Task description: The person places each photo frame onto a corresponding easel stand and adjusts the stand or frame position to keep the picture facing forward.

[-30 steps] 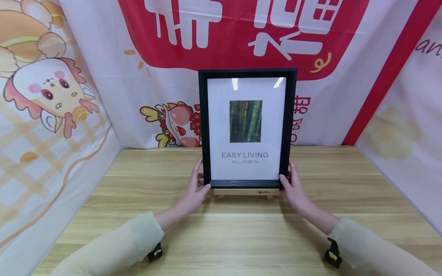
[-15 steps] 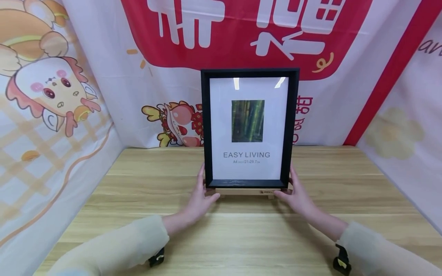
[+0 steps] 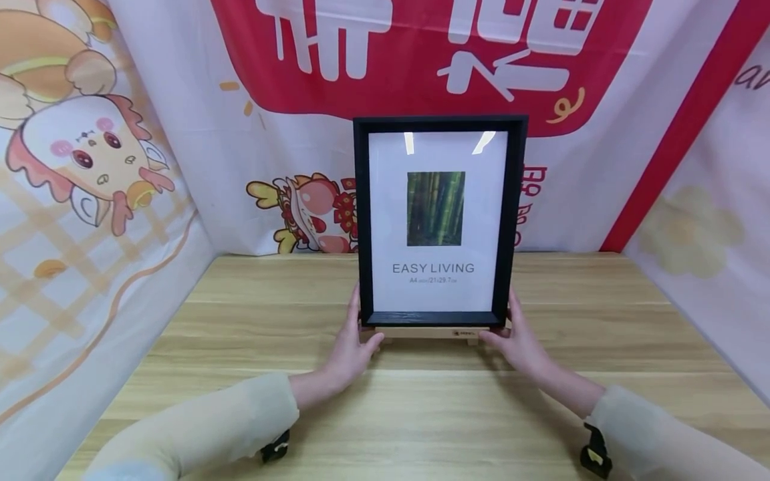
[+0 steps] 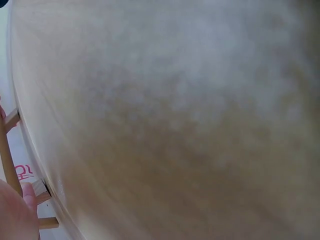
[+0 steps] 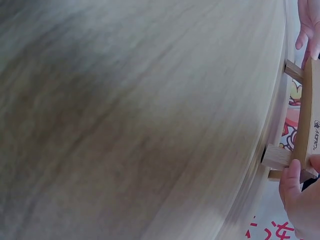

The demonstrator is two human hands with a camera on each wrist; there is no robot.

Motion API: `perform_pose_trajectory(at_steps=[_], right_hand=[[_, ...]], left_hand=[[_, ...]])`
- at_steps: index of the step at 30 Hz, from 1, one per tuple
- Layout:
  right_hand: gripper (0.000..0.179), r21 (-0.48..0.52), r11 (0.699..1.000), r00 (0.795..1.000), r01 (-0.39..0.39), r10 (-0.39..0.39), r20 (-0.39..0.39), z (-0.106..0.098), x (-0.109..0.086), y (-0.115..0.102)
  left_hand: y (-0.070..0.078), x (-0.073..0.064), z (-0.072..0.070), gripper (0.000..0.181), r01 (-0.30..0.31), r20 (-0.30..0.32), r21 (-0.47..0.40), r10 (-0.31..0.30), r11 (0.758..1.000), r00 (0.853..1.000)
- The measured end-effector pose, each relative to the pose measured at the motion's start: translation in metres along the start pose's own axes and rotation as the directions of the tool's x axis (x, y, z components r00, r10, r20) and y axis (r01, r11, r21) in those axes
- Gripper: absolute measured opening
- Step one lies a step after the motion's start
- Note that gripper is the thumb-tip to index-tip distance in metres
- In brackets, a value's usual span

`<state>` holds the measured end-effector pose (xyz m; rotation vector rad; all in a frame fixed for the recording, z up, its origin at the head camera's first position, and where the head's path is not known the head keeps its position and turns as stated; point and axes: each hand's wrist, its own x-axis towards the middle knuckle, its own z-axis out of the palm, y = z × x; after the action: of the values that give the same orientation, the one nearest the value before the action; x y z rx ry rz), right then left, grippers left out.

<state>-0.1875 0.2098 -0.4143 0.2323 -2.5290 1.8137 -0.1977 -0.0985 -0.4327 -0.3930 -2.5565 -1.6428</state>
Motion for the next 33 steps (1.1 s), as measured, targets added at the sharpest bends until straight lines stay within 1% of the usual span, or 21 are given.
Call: perform_pose_trajectory(at_steps=[3,8,12,15,21,25,30,33], right_hand=[[0.109,-0.001,1.000,1.000,-0.006,0.006,0.017,-0.0004,0.0010,-0.0003],[0.110,-0.015,1.000,0.999,0.015,-0.014,0.035,-0.0017,0.0025,-0.0008],[0.111,-0.045,0.999,0.999,0.015,-0.013,0.033,-0.0027,0.0032,-0.0018],[0.111,-0.060,0.998,0.999,0.011,-0.009,0.033,-0.0032,0.0032,-0.0027],[0.111,-0.045,0.999,0.999,-0.013,0.015,0.034,-0.0033,0.0024,-0.0016],[0.111,-0.040,0.999,0.999,-0.017,0.018,0.029,-0.0032,0.0022,-0.0009],[0.110,-0.058,0.998,1.000,-0.017,0.018,0.025,-0.0038,0.0028,-0.0007],[0.109,-0.041,0.999,0.999,-0.019,0.020,0.031,-0.0041,0.0021,-0.0007]], left_hand=[[0.0006,-0.0012,-0.0006,0.110,0.012,-0.007,0.007,-0.012,1.000,1.000],[0.0013,-0.0020,-0.0007,0.110,-0.004,-0.026,0.022,0.005,1.000,1.000],[0.0015,-0.0028,-0.0004,0.109,-0.017,-0.023,0.012,0.017,1.000,1.000],[0.0017,-0.0038,0.0002,0.109,-0.013,-0.023,0.012,0.013,1.000,1.000],[0.0023,-0.0049,0.0011,0.110,-0.011,-0.026,0.027,0.011,1.000,1.000],[0.0026,-0.0052,0.0012,0.109,-0.015,-0.029,0.041,0.017,0.999,0.999],[0.0034,-0.0052,0.0009,0.109,-0.015,-0.030,0.051,0.016,0.999,0.999],[0.0045,-0.0051,0.0009,0.109,-0.015,-0.027,0.044,0.017,0.999,0.999]])
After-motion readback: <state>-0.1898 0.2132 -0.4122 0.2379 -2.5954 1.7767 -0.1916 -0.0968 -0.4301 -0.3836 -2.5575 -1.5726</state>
